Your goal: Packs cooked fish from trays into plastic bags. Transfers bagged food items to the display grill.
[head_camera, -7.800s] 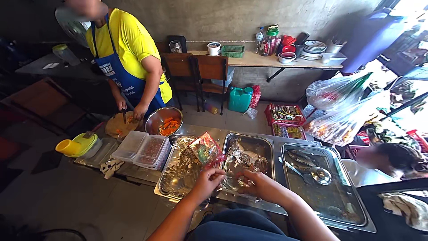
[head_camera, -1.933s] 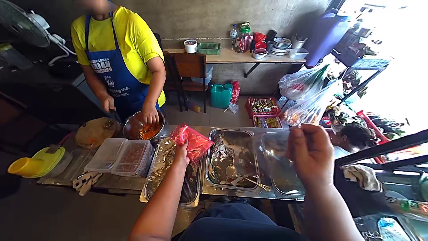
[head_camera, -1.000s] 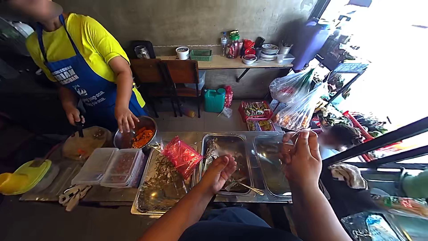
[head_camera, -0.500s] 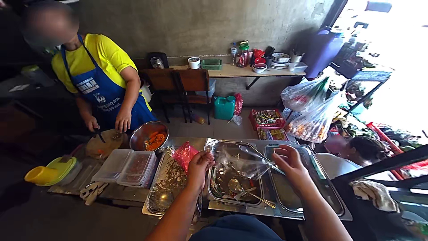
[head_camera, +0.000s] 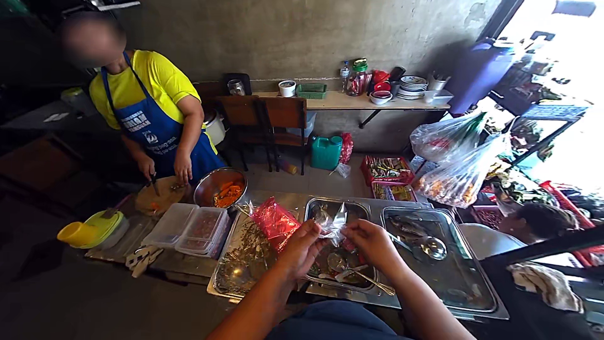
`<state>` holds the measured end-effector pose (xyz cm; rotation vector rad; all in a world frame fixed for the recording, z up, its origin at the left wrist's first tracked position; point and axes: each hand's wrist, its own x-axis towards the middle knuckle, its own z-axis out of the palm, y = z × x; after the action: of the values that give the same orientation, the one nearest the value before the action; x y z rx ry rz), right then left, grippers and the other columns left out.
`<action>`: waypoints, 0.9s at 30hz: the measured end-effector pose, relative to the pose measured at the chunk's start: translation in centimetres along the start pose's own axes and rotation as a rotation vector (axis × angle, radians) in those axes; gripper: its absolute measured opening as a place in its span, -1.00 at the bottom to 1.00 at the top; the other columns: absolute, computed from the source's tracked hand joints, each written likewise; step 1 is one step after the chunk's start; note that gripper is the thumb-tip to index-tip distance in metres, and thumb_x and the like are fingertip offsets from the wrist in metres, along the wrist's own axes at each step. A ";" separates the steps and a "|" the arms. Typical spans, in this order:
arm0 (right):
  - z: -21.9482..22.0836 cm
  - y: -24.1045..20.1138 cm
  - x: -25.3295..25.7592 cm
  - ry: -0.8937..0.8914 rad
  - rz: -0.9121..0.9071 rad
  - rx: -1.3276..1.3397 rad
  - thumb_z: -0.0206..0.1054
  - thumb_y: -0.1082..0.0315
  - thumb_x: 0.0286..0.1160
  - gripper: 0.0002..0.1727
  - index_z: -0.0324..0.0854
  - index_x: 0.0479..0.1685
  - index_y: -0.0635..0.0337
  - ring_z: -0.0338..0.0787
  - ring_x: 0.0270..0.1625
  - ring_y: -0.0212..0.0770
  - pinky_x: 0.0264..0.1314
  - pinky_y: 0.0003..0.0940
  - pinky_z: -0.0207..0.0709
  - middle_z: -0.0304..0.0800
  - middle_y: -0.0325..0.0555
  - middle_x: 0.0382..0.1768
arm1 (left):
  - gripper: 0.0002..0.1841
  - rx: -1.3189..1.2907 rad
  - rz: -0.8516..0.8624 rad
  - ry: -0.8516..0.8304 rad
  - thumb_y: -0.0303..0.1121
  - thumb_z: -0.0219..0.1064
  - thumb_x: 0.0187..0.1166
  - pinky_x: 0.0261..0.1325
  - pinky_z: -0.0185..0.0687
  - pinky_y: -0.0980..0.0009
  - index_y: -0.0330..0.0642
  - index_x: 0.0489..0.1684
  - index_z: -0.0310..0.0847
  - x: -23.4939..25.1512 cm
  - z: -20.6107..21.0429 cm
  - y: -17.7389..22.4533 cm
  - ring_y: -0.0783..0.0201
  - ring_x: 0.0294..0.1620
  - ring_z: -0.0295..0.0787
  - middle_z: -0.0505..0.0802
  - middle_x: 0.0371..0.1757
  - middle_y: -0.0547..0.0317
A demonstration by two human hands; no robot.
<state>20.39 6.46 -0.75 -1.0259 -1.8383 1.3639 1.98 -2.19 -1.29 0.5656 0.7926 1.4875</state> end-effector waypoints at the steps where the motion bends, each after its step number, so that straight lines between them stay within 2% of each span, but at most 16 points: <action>1: -0.1 0.6 0.1 0.034 0.018 0.015 0.35 0.38 0.66 -0.86 0.66 -0.05 0.30 0.90 -0.33 -0.37 -0.19 -0.45 0.85 0.88 -0.15 -0.26 | -0.92 -0.029 0.005 0.006 -0.47 0.23 0.68 0.32 0.69 0.25 -0.16 0.00 0.48 0.0 -0.5 0.1 0.24 0.04 0.80 0.79 -0.04 0.15; 2: 0.0 1.1 0.1 0.075 0.032 0.047 0.28 0.39 0.71 -0.86 0.61 -0.01 0.32 0.92 -0.31 -0.34 -0.16 -0.43 0.86 0.87 -0.13 -0.25 | -0.85 -0.003 0.002 0.011 -0.54 0.31 0.60 0.24 0.70 0.29 -0.08 -0.15 0.44 0.1 -0.8 0.0 0.29 -0.06 0.76 0.76 -0.15 0.23; 4: 0.4 1.7 0.2 0.166 0.075 0.171 0.12 0.38 0.79 -0.82 0.52 0.03 0.33 0.93 -0.27 -0.26 -0.13 -0.35 0.87 0.87 -0.08 -0.25 | -0.71 0.153 -0.009 0.054 -0.63 0.36 0.48 -0.11 0.66 0.45 -0.01 -0.29 0.34 0.4 -1.1 -0.3 0.42 -0.35 0.62 0.63 -0.37 0.35; 5: 0.7 1.8 0.2 0.197 0.088 0.226 0.07 0.37 0.80 -0.82 0.49 0.03 0.32 0.93 -0.28 -0.25 -0.14 -0.33 0.87 0.85 -0.08 -0.26 | -0.71 0.258 -0.006 0.098 -0.64 0.36 0.46 -0.31 0.53 0.53 -0.03 -0.29 0.32 0.6 -1.1 -0.5 0.47 -0.48 0.51 0.57 -0.45 0.37; 7: 1.1 1.8 0.4 0.198 0.043 0.199 0.13 0.41 0.77 -0.87 0.49 -0.02 0.32 0.92 -0.27 -0.28 -0.12 -0.35 0.86 0.85 -0.10 -0.26 | -0.84 0.464 0.030 0.163 -0.56 0.30 0.58 -0.40 0.41 0.56 -0.15 -0.12 0.39 1.0 -1.5 -0.9 0.48 -0.52 0.45 0.56 -0.44 0.34; 9: 1.2 1.9 0.5 0.184 -0.064 0.058 0.28 0.39 0.64 -0.88 0.55 -0.12 0.29 0.85 -0.29 -0.39 -0.14 -0.46 0.79 0.82 -0.16 -0.28 | -0.82 0.601 0.161 0.224 -0.42 0.20 0.69 -0.28 0.47 0.55 -0.26 0.12 0.42 1.3 -1.7 -1.3 0.50 -0.40 0.51 0.59 -0.32 0.30; 11: 1.1 2.0 0.6 0.193 -0.138 -0.071 0.37 0.31 0.53 -0.85 0.61 -0.18 0.23 0.75 -0.36 -0.49 -0.25 -0.58 0.67 0.77 -0.23 -0.33 | -0.50 0.711 0.324 0.235 -0.24 0.16 0.62 0.18 0.54 0.46 -0.39 0.43 0.29 1.1 -2.0 -1.4 0.40 0.10 0.58 0.60 0.12 0.09; 12: 1.1 2.2 0.6 0.189 -0.161 -0.119 0.38 0.29 0.52 -0.83 0.62 -0.19 0.22 0.74 -0.37 -0.50 -0.26 -0.59 0.65 0.77 -0.23 -0.33 | -0.34 0.802 0.423 0.232 -0.11 0.24 0.55 0.34 0.50 0.35 -0.45 0.51 0.27 1.2 -2.4 -1.4 0.26 0.31 0.53 0.55 0.33 -0.10; 14: 1.0 2.4 0.5 0.156 -0.211 -0.194 0.37 0.27 0.50 -0.82 0.65 -0.15 0.22 0.76 -0.33 -0.48 -0.24 -0.56 0.67 0.79 -0.21 -0.30 | -0.13 1.070 0.604 0.156 0.14 0.48 0.42 0.52 0.47 0.16 -0.46 0.50 0.38 1.4 -2.8 -1.1 0.00 0.55 0.45 0.50 0.54 -0.33; 15: 1.0 2.5 0.3 0.136 -0.240 -0.224 0.36 0.28 0.49 -0.81 0.65 -0.12 0.22 0.78 -0.30 -0.47 -0.21 -0.55 0.69 0.80 -0.20 -0.28 | -0.16 1.203 0.623 0.096 0.14 0.55 0.36 0.58 0.46 0.07 -0.38 0.48 0.49 1.5 -2.7 -0.6 -0.07 0.58 0.47 0.56 0.54 -0.32; 16: 1.1 2.5 0.2 0.123 -0.272 -0.269 0.35 0.29 0.49 -0.81 0.66 -0.09 0.22 0.79 -0.27 -0.46 -0.18 -0.55 0.71 0.81 -0.19 -0.26 | -0.28 1.300 0.580 0.040 0.05 0.58 0.39 0.57 0.49 0.07 -0.28 0.44 0.59 1.5 -2.4 -0.1 -0.02 0.51 0.57 0.68 0.44 -0.19; 17: 1.1 2.4 0.0 0.126 -0.299 -0.342 0.34 0.30 0.50 -0.81 0.68 -0.07 0.21 0.81 -0.24 -0.41 -0.15 -0.51 0.71 0.82 -0.16 -0.24 | -0.43 1.348 0.522 0.003 -0.07 0.55 0.46 0.43 0.60 0.20 -0.20 0.37 0.67 1.5 -2.3 0.1 0.15 0.30 0.73 0.82 0.24 0.00; 18: 1.1 2.2 -0.1 0.143 -0.308 -0.443 0.32 0.29 0.51 -0.79 0.70 -0.03 0.20 0.82 -0.18 -0.31 -0.08 -0.41 0.72 0.83 -0.12 -0.21 | -0.55 1.336 0.463 -0.022 -0.16 0.50 0.52 0.19 0.68 0.39 -0.18 0.31 0.70 1.6 -2.1 0.1 0.33 0.01 0.80 0.88 0.00 0.14; 20: 1.0 1.6 -0.1 0.197 -0.284 -0.629 0.29 0.32 0.49 -0.76 0.72 0.03 0.20 0.83 -0.02 -0.09 0.10 -0.15 0.70 0.84 -0.03 -0.12 | -0.60 1.241 0.387 -0.043 -0.24 0.45 0.58 0.00 0.70 0.52 -0.22 0.31 0.67 1.4 -1.7 0.1 0.43 -0.17 0.80 0.88 -0.13 0.18; 24: 0.7 1.8 0.4 0.151 -0.043 -0.684 0.32 0.24 0.59 -0.58 0.60 0.34 0.28 0.78 0.15 0.13 0.29 0.08 0.63 0.76 0.17 0.09 | -0.61 0.935 0.388 -0.104 -0.39 0.38 0.64 0.09 0.79 0.47 -0.38 0.36 0.54 0.6 -0.5 -1.3 0.40 -0.06 0.85 0.87 -0.03 0.11; 27: 1.0 2.5 0.3 0.058 0.042 -0.634 0.17 0.32 0.72 -0.50 0.41 0.62 0.22 0.82 0.00 0.06 0.24 0.03 0.66 0.81 0.09 -0.05 | -0.71 0.552 0.179 -0.143 -0.56 0.16 0.74 0.18 0.77 0.36 -0.35 0.34 0.28 0.3 -0.1 -2.2 0.36 -0.05 0.82 0.77 -0.07 0.16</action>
<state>19.95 6.69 -3.36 -1.3965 -2.2716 0.7589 3.30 -1.95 -3.12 1.1683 1.0662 1.3653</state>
